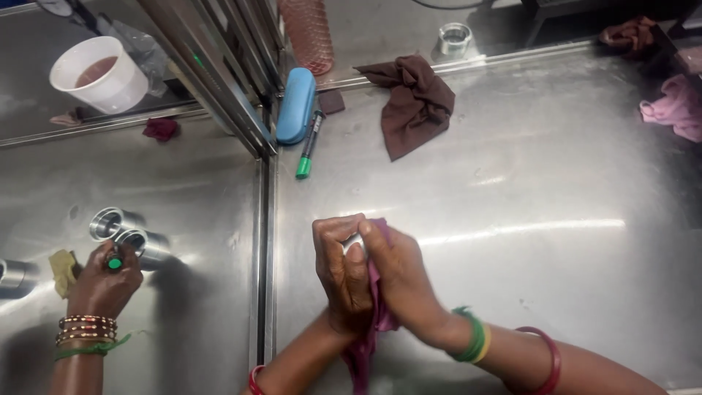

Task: The person wipes metal rings with a cloth, marks them with a pen, and places them on a table.

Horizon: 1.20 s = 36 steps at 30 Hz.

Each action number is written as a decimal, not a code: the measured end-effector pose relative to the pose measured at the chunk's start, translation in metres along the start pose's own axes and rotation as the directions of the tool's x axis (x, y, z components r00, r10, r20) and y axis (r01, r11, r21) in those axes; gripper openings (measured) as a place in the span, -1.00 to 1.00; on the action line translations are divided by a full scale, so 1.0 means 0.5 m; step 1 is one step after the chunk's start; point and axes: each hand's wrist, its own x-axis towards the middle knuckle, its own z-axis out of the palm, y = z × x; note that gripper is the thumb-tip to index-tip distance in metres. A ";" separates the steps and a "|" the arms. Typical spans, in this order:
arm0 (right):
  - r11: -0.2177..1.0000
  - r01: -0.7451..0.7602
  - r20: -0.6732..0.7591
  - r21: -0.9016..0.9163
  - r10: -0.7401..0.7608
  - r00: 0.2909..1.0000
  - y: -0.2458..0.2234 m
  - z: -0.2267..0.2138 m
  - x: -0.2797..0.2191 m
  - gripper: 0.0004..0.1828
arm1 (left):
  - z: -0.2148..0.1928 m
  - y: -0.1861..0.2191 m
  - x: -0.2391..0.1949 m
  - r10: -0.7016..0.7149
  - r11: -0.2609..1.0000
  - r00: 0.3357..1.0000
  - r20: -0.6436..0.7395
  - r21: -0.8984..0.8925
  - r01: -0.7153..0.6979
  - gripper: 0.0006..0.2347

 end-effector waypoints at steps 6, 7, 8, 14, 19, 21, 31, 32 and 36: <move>0.795 -0.532 0.201 0.292 0.493 0.847 0.023 -0.157 0.058 -0.46 | -0.083 0.022 0.014 0.176 0.984 0.978 0.114 0.018 -0.179 -0.72; 0.596 -0.709 0.125 0.378 0.726 0.676 -0.016 -0.180 0.068 -0.34 | -0.097 0.028 0.008 0.163 0.986 0.978 0.129 0.007 -0.166 -0.74; 0.350 -0.808 0.071 0.474 0.900 0.431 -0.054 -0.199 0.075 -0.15 | -0.115 0.037 -0.001 0.145 0.989 0.978 0.148 0.001 -0.147 -0.76; 0.767 -0.583 0.225 -0.269 0.638 0.736 0.152 -0.229 -0.054 -0.64 | -0.065 0.044 -0.005 -0.482 0.816 0.875 -0.055 -0.391 0.425 -0.64; 0.996 -0.001 0.343 -0.092 0.032 0.939 0.012 -0.109 -0.011 -0.32 | -0.021 0.059 -0.022 -0.710 0.595 0.702 0.054 -0.487 0.640 -0.44; 0.996 0.030 0.361 -0.086 0.003 0.933 0.014 -0.119 -0.005 -0.39 | -0.020 0.065 -0.030 -0.759 0.523 0.638 0.131 -0.463 0.716 -0.44; 0.943 -0.322 0.375 0.090 0.267 0.888 0.032 -0.181 0.023 -0.59 | -0.032 0.035 -0.072 -0.526 0.607 0.749 0.403 -0.439 0.662 -0.61; 0.883 -0.445 0.323 0.151 0.381 0.866 0.026 -0.185 0.020 -0.51 | -0.035 0.022 -0.085 -0.551 0.595 0.739 0.388 -0.438 0.674 -0.64; 0.756 -0.486 0.137 0.438 0.478 0.868 0.057 -0.230 0.015 -0.34 | -0.069 0.077 -0.034 -0.641 0.427 0.670 0.374 -0.552 0.717 -0.72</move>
